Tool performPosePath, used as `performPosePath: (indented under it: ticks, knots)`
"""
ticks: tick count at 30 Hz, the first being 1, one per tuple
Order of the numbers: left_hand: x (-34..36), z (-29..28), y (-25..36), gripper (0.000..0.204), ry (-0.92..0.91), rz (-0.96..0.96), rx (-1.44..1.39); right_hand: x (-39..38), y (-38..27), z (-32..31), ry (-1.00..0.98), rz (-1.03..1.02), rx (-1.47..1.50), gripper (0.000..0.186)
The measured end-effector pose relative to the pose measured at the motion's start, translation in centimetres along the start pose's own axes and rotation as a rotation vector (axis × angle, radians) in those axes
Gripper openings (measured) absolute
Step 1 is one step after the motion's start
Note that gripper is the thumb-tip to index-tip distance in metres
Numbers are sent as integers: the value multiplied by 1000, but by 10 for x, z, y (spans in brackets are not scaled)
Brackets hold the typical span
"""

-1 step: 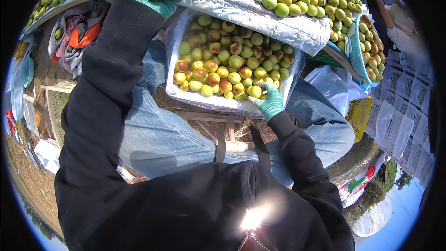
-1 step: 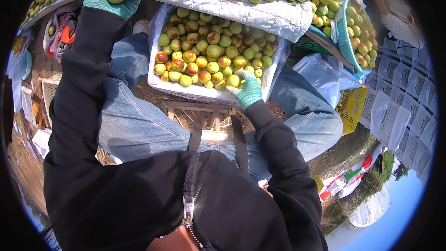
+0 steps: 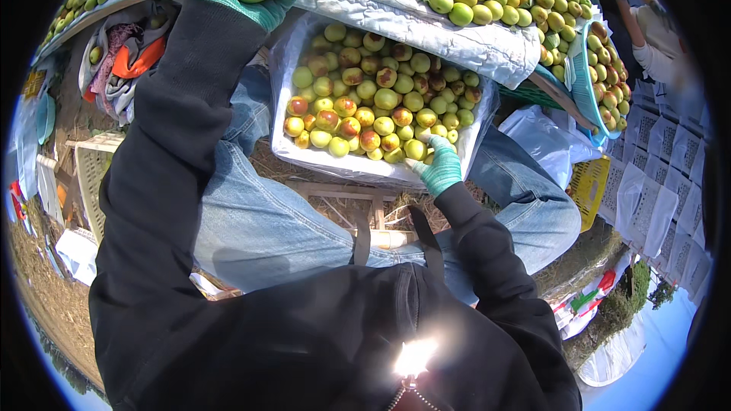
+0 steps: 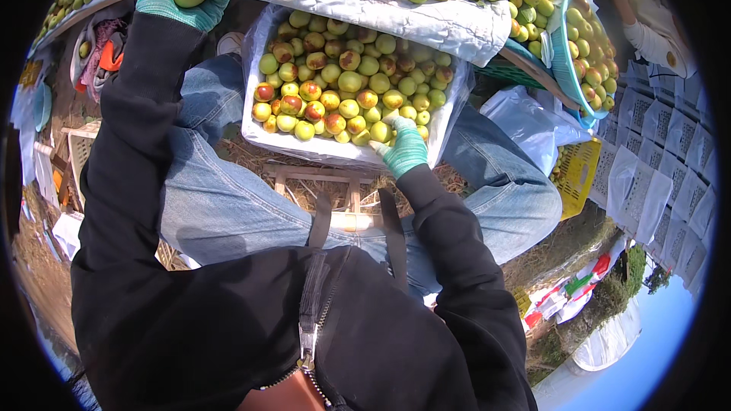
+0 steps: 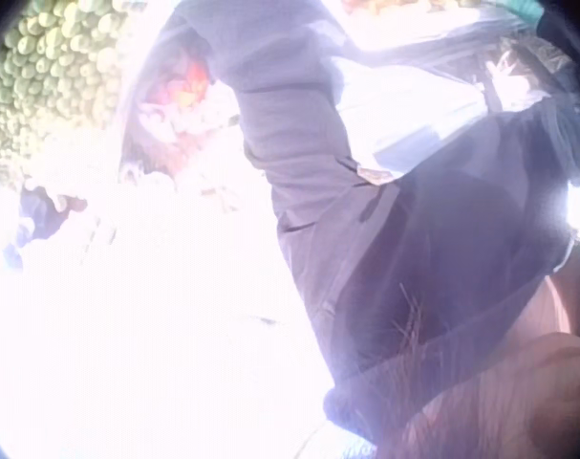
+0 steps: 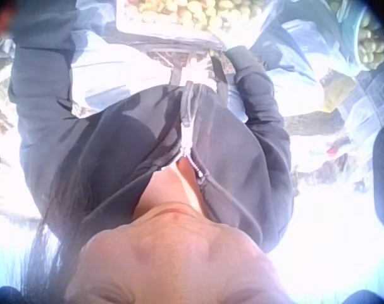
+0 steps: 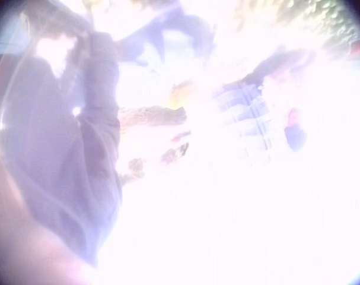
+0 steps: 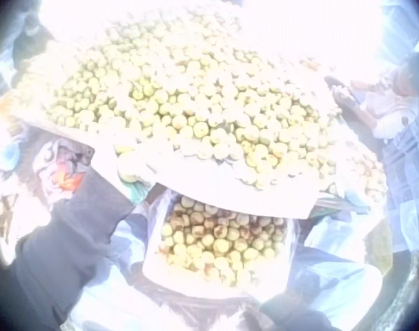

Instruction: The person sits at a table and repeatedly picks green apples from a large pile, transfers them into a white tray, and occasionally moves apples between trays. The hands wear light green gloves and handle the fruit one by one or in small handfuls.

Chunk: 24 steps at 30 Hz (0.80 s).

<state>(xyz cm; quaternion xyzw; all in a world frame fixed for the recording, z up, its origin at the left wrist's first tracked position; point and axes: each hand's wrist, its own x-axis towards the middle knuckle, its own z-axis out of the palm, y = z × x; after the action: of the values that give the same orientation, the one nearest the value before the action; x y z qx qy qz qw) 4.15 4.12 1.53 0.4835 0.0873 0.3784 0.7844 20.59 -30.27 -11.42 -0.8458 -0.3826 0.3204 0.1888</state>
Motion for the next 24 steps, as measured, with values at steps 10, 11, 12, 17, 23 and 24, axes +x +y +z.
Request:
performPosePath:
  ticks: [10,11,12,17,23,24]
  knots:
    - [-26,-5,2,30,111,-292,-271,-4,33,6,-65,36,30,65]
    - [-31,-4,0,31,132,-274,-177,-5,36,-1,-43,-17,-12,67]
    - [-37,-1,-4,30,185,-353,-285,-7,39,-6,-7,-25,-51,69]
    - [-77,26,-16,40,479,-905,-645,-8,44,-17,12,362,961,62]
    - [-168,95,-33,42,639,-1070,-829,-3,39,0,11,126,753,52]
    - [-178,106,-37,43,603,-1062,-892,0,38,2,21,110,654,49]
